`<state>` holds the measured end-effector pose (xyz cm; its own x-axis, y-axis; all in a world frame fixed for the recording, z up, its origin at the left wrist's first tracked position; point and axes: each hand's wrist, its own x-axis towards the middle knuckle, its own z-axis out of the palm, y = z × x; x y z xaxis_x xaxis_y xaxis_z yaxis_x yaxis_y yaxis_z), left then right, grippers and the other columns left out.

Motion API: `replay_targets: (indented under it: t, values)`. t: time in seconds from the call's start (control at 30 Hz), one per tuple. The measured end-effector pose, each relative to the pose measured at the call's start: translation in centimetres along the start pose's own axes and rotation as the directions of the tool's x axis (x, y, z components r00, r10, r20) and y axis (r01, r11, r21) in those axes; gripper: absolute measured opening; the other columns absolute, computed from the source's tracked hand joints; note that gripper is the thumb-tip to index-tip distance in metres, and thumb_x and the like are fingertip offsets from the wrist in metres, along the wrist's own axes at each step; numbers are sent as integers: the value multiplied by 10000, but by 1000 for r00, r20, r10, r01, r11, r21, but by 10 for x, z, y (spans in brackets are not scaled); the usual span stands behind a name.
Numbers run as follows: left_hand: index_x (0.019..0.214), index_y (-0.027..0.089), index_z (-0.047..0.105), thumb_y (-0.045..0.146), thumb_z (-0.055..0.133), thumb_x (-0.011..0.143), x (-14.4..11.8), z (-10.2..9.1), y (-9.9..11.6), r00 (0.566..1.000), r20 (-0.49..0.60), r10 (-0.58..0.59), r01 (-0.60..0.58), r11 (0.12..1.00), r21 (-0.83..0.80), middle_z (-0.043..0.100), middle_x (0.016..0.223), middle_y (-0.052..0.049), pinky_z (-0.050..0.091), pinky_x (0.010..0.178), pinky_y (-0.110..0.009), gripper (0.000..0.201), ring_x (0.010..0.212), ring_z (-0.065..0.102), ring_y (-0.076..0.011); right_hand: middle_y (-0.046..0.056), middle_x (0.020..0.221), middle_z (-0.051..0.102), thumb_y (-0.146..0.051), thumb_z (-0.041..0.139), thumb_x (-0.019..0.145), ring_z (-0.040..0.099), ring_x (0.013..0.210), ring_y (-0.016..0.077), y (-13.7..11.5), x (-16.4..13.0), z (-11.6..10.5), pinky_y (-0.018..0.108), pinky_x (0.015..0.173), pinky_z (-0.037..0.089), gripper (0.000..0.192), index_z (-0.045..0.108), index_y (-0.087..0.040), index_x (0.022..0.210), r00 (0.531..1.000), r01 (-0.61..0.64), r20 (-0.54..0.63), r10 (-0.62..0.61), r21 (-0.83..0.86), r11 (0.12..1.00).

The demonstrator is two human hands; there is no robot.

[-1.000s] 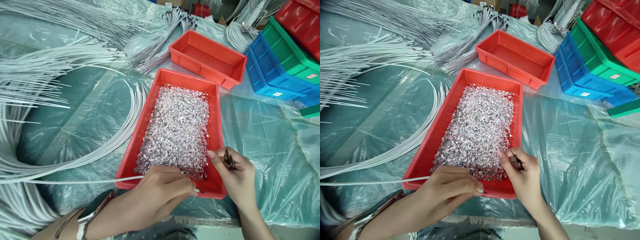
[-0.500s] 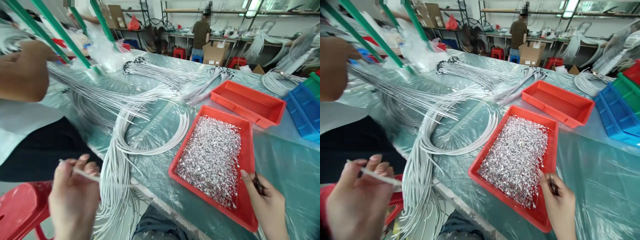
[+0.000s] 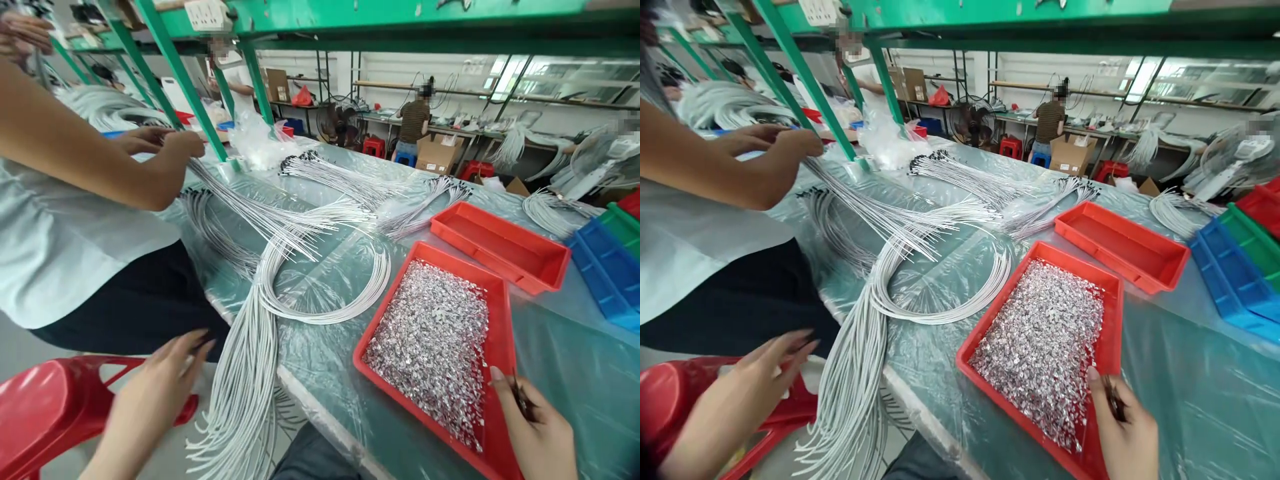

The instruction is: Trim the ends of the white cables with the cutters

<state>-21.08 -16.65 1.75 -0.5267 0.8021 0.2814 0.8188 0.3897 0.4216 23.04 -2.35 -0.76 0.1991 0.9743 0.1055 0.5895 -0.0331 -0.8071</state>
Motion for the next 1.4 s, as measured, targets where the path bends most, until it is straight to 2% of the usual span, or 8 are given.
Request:
replay_targets:
  t: [0.13,0.2,0.27,0.47,0.83,1.07,1.17,1.4]
  values:
    - [995,180,638,252,480,966,67,56,104,845,277,457,-426,889,-165,696,1006,-71,521,824,-309,176,927,663,-195,-21,594,440,-573,639,761,420,564,154,-3,-1,2,235,519,383,414,554,-185,643,999,20,-31,-19,37,999]
    - [987,140,642,259,564,949,91,97,158,757,373,536,-484,844,-231,684,971,-49,545,806,-340,147,864,661,-168,-31,587,402,-586,630,779,392,542,142,-6,-2,4,234,502,357,439,528,-186,627,998,55,-48,-52,62,997]
    - [1035,136,635,300,575,954,107,134,199,734,421,532,-479,846,-235,666,1029,-63,553,821,-376,193,900,653,-179,-36,587,382,-606,620,789,375,534,136,-8,-2,6,236,495,344,467,509,-187,617,995,91,-56,-86,83,992]
    - [1161,136,591,306,587,948,122,182,221,762,485,429,-400,901,-168,628,1137,-88,557,834,-408,273,969,641,-210,-37,584,381,-598,571,844,375,530,136,-9,-1,8,234,488,347,467,505,-187,631,990,129,-77,-122,98,987]
    - [1154,129,591,308,593,943,118,181,226,829,429,359,-285,931,-229,629,1119,-89,557,823,-400,277,954,643,-208,-48,571,334,-574,549,864,338,511,129,-9,2,6,237,460,316,455,445,-206,618,985,129,-129,-114,116,985]
    - [1097,130,544,248,416,1013,92,144,224,821,264,506,-296,773,-561,622,944,-46,510,816,-362,192,842,622,-168,-47,563,347,-571,548,862,346,504,131,-9,4,8,240,461,318,453,477,-197,618,987,135,-100,-125,105,985]
    - [1053,151,501,224,304,1023,67,130,235,763,253,595,-295,668,-683,603,893,-35,472,789,-311,212,804,593,-155,-51,557,350,-536,550,877,344,511,132,-11,4,8,243,475,308,433,453,-205,615,987,141,-84,-133,101,985]
    - [787,193,455,331,281,1037,11,99,258,508,375,776,-159,513,-844,510,676,37,392,618,-238,335,619,512,-112,-69,555,317,-438,529,921,310,512,118,-14,3,7,245,489,271,386,423,-210,629,989,147,-44,-144,87,985]
